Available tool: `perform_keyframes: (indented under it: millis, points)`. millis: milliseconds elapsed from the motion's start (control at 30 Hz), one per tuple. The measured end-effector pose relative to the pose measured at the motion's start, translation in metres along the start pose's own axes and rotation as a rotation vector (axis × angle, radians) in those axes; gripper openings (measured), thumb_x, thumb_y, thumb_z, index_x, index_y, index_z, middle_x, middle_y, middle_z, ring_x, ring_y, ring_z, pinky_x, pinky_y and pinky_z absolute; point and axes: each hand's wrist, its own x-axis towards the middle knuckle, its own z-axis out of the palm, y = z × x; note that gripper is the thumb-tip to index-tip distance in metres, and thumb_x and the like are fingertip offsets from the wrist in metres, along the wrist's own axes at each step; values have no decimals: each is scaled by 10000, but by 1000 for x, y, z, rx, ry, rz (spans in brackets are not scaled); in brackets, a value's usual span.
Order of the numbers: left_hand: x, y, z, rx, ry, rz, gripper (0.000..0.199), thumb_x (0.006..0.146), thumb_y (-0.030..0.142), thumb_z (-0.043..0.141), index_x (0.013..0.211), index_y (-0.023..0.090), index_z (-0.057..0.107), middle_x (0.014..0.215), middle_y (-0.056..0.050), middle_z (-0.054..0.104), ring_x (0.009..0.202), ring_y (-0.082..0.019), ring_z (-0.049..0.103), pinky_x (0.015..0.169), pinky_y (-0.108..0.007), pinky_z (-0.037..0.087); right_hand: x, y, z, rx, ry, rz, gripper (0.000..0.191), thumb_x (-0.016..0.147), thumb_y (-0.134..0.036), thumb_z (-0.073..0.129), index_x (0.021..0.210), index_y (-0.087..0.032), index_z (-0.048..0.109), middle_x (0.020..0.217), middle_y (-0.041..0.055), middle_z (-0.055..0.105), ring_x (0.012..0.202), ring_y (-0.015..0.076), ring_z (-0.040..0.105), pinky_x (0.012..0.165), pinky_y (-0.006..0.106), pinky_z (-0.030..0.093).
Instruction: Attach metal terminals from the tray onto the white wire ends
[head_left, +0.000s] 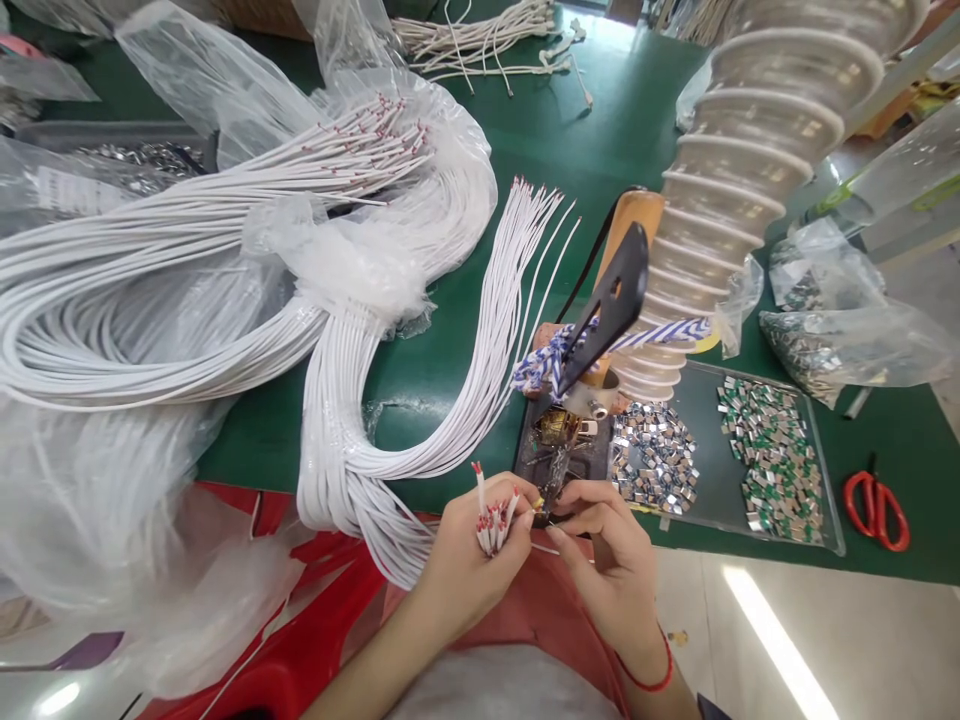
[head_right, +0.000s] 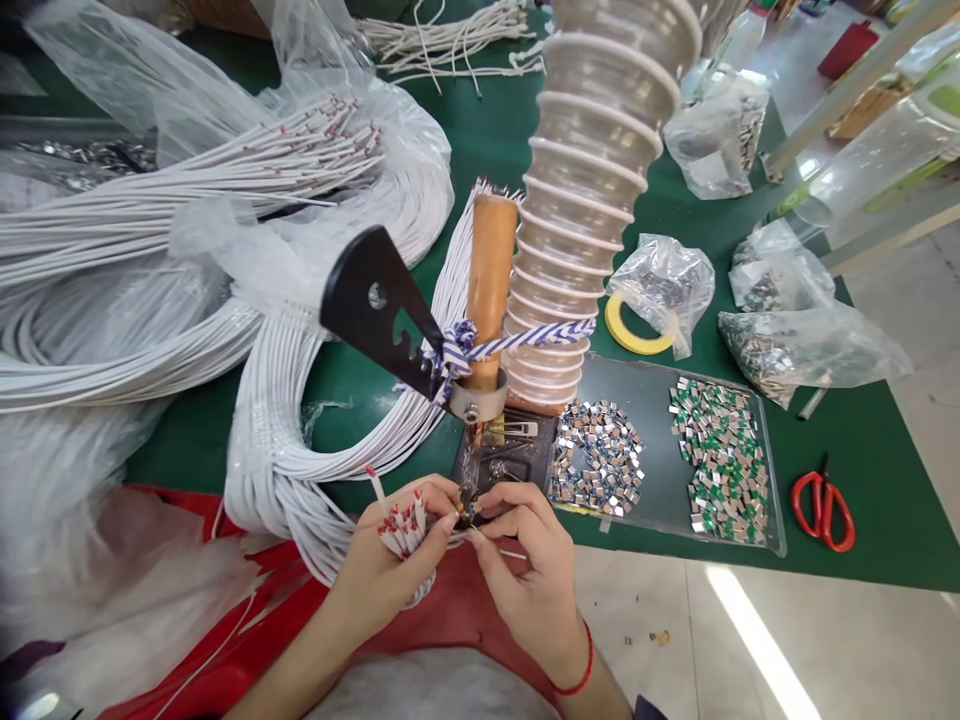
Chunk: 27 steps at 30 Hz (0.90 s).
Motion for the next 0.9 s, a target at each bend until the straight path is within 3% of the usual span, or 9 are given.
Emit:
perform_keyframes:
  millis: [200, 300, 433, 567, 767, 833, 900]
  points:
    - [-12, -5, 0, 22, -45, 40, 187, 904, 105, 520, 757, 203, 582, 822, -11, 694, 713, -143, 638, 677, -231, 479, -8, 0, -8, 6, 25, 38, 168, 946, -86, 656, 886, -242, 643, 1005, 14, 694, 932, 136, 678, 840, 228, 560]
    - [-18, -4, -1, 30, -79, 62, 201, 907, 98, 518, 753, 200, 596, 826, -17, 702, 726, -143, 655, 694, -231, 494, -12, -1, -13, 24, 36, 84, 161, 976, -114, 624, 884, -246, 624, 907, -2, 671, 815, 129, 648, 719, 212, 532]
    - [-23, -4, -1, 6, -102, 92, 211, 902, 91, 524, 740, 195, 610, 842, -25, 718, 751, -141, 682, 711, -224, 509, -16, -4, -15, 34, -67, 144, 94, 983, -195, 649, 910, -249, 624, 766, -33, 604, 625, 118, 534, 566, 208, 443]
    - [-26, -4, -3, -62, -152, 75, 204, 925, 107, 536, 761, 193, 620, 867, -29, 717, 785, -146, 684, 746, -227, 518, -15, -8, -9, 58, -158, 139, 69, 999, -213, 628, 957, -248, 671, 760, -28, 640, 591, 111, 528, 544, 199, 428]
    - [-32, -8, -7, -213, -270, -86, 374, 1049, 356, 539, 764, 178, 702, 860, -58, 728, 794, -179, 698, 848, -287, 535, -16, -6, -12, 55, -161, 99, 122, 1025, -256, 608, 940, -241, 695, 764, -9, 688, 628, 127, 596, 590, 207, 480]
    - [-31, -9, -5, -245, -238, -98, 448, 1046, 476, 536, 787, 181, 753, 805, -66, 723, 844, -216, 711, 896, -323, 542, -16, -5, -18, 23, -160, 66, 135, 1026, -268, 603, 945, -235, 705, 750, -2, 689, 617, 136, 602, 580, 221, 485]
    - [-29, -11, -4, -249, -184, -108, 490, 1014, 580, 552, 852, 190, 801, 882, -94, 747, 915, -248, 714, 924, -352, 547, -16, -6, -27, -24, -162, 21, 137, 1021, -251, 593, 960, -233, 714, 757, 7, 705, 629, 148, 626, 587, 233, 501]
